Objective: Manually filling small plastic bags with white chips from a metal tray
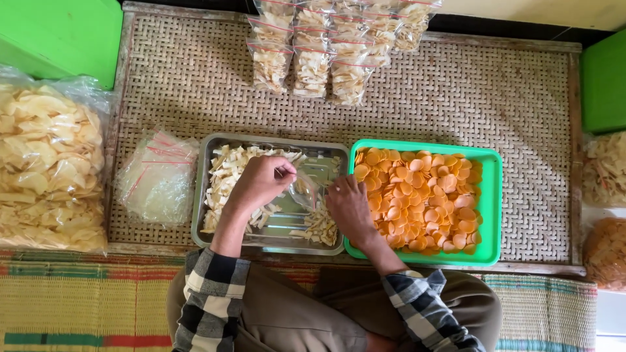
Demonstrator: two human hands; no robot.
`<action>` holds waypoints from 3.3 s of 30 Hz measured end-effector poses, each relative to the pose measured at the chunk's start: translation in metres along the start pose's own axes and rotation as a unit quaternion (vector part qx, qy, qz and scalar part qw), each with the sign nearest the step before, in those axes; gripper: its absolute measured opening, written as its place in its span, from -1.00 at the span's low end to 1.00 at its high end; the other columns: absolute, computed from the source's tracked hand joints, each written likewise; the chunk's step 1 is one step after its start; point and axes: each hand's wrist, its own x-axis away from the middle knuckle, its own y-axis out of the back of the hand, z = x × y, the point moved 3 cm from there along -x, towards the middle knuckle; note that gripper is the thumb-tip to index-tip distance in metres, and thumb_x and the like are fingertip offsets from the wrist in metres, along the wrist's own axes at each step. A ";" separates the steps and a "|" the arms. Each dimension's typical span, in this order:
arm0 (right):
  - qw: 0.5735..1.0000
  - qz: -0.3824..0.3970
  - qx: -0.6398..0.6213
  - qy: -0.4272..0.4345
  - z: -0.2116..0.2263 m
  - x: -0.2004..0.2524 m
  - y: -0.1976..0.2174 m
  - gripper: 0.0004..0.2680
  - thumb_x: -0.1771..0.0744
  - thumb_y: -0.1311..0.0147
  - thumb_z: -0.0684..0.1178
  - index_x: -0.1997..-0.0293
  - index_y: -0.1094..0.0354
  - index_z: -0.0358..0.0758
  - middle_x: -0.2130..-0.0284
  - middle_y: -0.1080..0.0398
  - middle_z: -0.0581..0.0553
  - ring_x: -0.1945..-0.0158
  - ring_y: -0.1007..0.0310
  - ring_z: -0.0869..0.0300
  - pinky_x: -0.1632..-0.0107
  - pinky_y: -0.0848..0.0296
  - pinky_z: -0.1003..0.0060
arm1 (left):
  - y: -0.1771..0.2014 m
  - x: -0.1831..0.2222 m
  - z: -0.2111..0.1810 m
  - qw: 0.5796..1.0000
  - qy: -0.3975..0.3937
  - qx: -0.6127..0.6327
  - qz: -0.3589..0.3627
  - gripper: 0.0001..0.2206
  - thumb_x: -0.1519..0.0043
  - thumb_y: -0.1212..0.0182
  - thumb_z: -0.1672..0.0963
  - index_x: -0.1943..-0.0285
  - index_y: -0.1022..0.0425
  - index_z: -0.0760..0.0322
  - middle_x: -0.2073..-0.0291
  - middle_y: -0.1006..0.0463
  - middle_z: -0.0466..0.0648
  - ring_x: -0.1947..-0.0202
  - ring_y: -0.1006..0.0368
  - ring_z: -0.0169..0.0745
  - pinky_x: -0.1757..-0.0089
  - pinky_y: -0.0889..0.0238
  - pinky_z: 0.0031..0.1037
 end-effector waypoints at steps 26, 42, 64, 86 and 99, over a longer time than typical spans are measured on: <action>0.949 0.006 -0.293 -0.118 -0.014 -0.003 0.021 -0.98 -0.31 -0.23 -0.04 0.27 -0.52 -0.04 0.50 -0.48 0.01 0.36 -0.47 0.10 0.25 -0.35 0.18 | -0.017 0.000 0.001 0.995 0.026 0.051 0.076 -0.83 -0.34 -0.07 0.23 -0.01 -0.50 0.53 0.44 -0.55 0.23 0.62 -0.50 -0.27 0.51 -0.51 -0.58; 0.818 0.008 -0.542 -0.195 0.018 -0.004 0.081 -0.91 -0.36 -0.23 -0.09 0.18 -0.63 -0.23 0.70 -0.30 -0.06 0.54 -0.20 0.36 0.43 -0.31 0.43 | -0.019 -0.002 0.007 0.997 -0.019 -0.007 0.076 -0.82 -0.30 -0.11 0.22 0.03 -0.55 0.50 0.50 -0.59 0.24 0.66 -0.54 -0.21 0.54 -0.47 -0.53; 0.997 -0.057 0.015 0.058 0.036 0.015 -0.027 -0.89 -0.20 -0.27 -0.07 0.42 -0.38 -0.13 0.38 -0.27 -0.07 0.22 -0.33 0.02 0.26 -0.27 0.15 | 0.005 0.007 0.007 0.999 -0.016 -0.020 0.041 -0.77 -0.12 -0.33 0.25 0.06 -0.56 0.56 0.37 -0.62 0.31 0.43 -0.62 0.08 0.27 -0.48 -0.24; 0.845 0.057 -0.505 -0.164 -0.020 -0.005 0.044 -0.93 -0.32 -0.27 -0.14 0.16 -0.57 -0.23 0.43 -0.58 -0.13 0.35 -0.50 0.22 0.22 -0.49 0.35 | -0.004 0.004 -0.001 0.989 -0.048 -0.141 0.011 -0.93 -0.21 -0.25 0.25 0.30 -0.63 0.33 0.49 -0.64 0.20 0.40 -0.63 0.14 0.18 -0.50 -0.24; 0.893 -0.130 -0.430 -0.029 0.032 -0.011 0.100 -0.93 -0.31 -0.29 -0.21 0.18 -0.58 -0.22 0.46 -0.53 -0.12 0.47 -0.50 0.12 0.34 -0.52 0.31 | -0.006 0.004 -0.011 0.988 -0.048 -0.146 0.017 -0.91 -0.20 -0.28 0.22 0.18 -0.67 0.34 0.44 -0.64 0.27 0.31 -0.62 0.30 0.16 -0.51 -0.10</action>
